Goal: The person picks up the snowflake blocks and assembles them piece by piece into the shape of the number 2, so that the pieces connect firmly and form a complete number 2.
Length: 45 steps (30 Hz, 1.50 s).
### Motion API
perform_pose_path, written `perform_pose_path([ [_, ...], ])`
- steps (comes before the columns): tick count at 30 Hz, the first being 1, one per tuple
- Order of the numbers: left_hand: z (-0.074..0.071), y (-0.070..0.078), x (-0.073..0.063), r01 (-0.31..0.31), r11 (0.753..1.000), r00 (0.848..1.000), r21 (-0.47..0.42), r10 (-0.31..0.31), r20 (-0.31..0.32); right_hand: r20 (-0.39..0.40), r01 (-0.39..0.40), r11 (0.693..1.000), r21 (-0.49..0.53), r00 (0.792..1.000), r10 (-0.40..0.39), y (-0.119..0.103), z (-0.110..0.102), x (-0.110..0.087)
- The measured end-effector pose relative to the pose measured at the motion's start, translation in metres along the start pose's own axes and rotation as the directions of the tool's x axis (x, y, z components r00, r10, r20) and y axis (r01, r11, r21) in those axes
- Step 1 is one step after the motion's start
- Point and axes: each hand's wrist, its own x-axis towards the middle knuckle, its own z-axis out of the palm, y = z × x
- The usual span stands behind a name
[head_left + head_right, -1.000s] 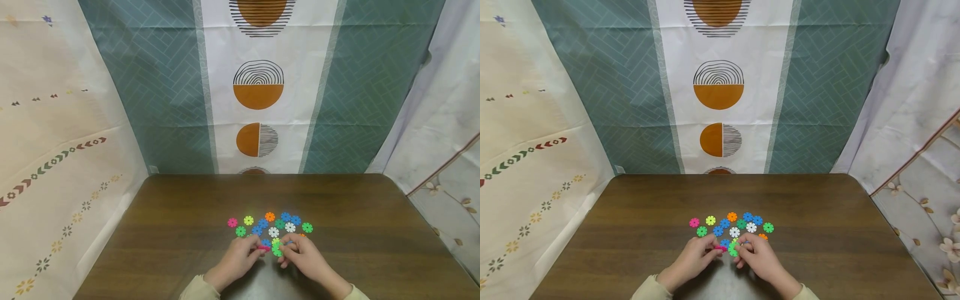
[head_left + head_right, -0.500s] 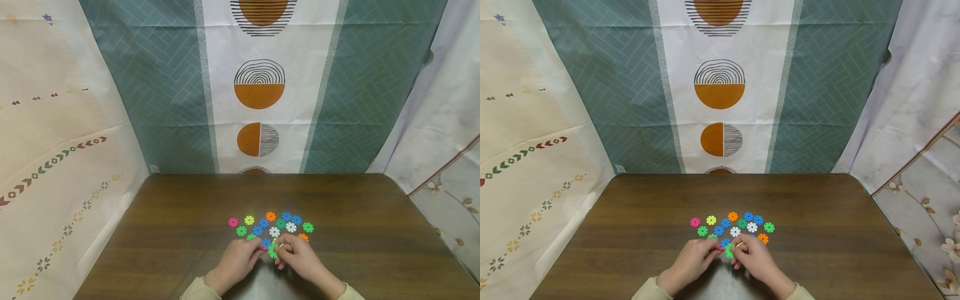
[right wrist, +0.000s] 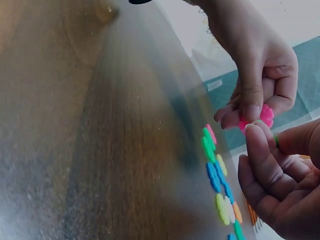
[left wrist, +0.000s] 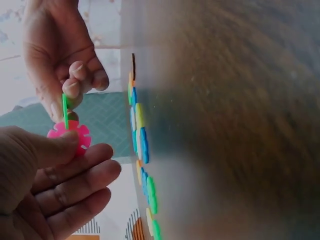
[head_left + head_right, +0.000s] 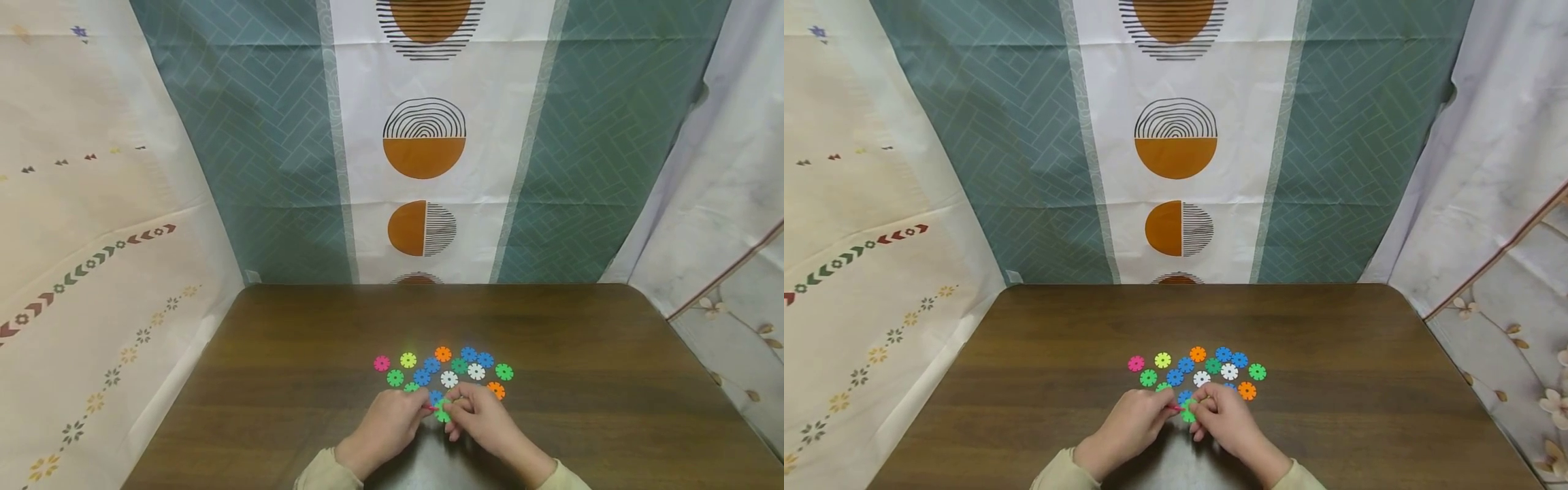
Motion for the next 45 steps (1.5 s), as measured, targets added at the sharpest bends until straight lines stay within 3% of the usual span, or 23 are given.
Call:
perform_pose_path([
  [5,-0.003,-0.001,0.0,0.014,0.998,1.0,-0.053,-0.013,0.014,0.0,-0.009,0.999,0.039,1.0,0.009,0.003,-0.004,0.001],
  [10,0.001,-0.001,0.0,0.041,0.984,0.999,-0.172,-0.034,0.041,0.017,-0.005,0.997,0.075,1.0,0.004,0.004,-0.003,0.001],
  [18,0.004,0.0,-0.002,0.083,0.952,0.996,-0.294,-0.09,-0.011,0.009,0.022,0.998,0.059,1.0,-0.023,0.003,0.001,0.005],
  [23,0.002,-0.005,-0.004,0.117,0.955,0.991,-0.272,-0.13,-0.03,-0.008,0.023,1.0,-0.004,1.0,-0.023,0.002,-0.002,0.008],
  [26,0.001,-0.009,-0.006,0.134,0.954,0.989,-0.268,-0.146,-0.027,-0.046,0.059,0.989,-0.139,0.997,-0.066,0.004,-0.003,0.012],
  [28,0.001,-0.012,-0.006,0.142,0.951,0.988,-0.275,-0.153,-0.019,-0.071,0.098,0.951,-0.292,0.99,-0.124,0.004,-0.003,0.015],
  [31,0.0,-0.016,-0.006,0.149,0.945,0.987,-0.293,-0.161,-0.017,-0.079,0.127,0.837,-0.532,0.977,-0.199,0.006,-0.002,0.02],
  [34,0.0,-0.019,-0.006,0.16,0.938,0.985,-0.306,-0.173,-0.016,-0.049,0.131,0.728,-0.673,0.974,-0.22,0.007,0.0,0.025],
  [36,-0.001,-0.021,-0.007,0.171,0.933,0.983,-0.316,-0.184,-0.011,-0.028,0.134,0.679,-0.721,0.975,-0.222,0.008,0.001,0.028],
  [39,-0.002,-0.022,-0.007,0.186,0.925,0.98,-0.331,-0.197,0.002,-0.005,0.154,0.635,-0.757,0.97,-0.241,0.009,0.003,0.032],
  [45,-0.004,-0.021,-0.008,0.207,0.914,0.977,-0.348,-0.214,0.019,0.004,0.174,0.589,-0.789,0.961,-0.278,0.011,0.007,0.038],
])
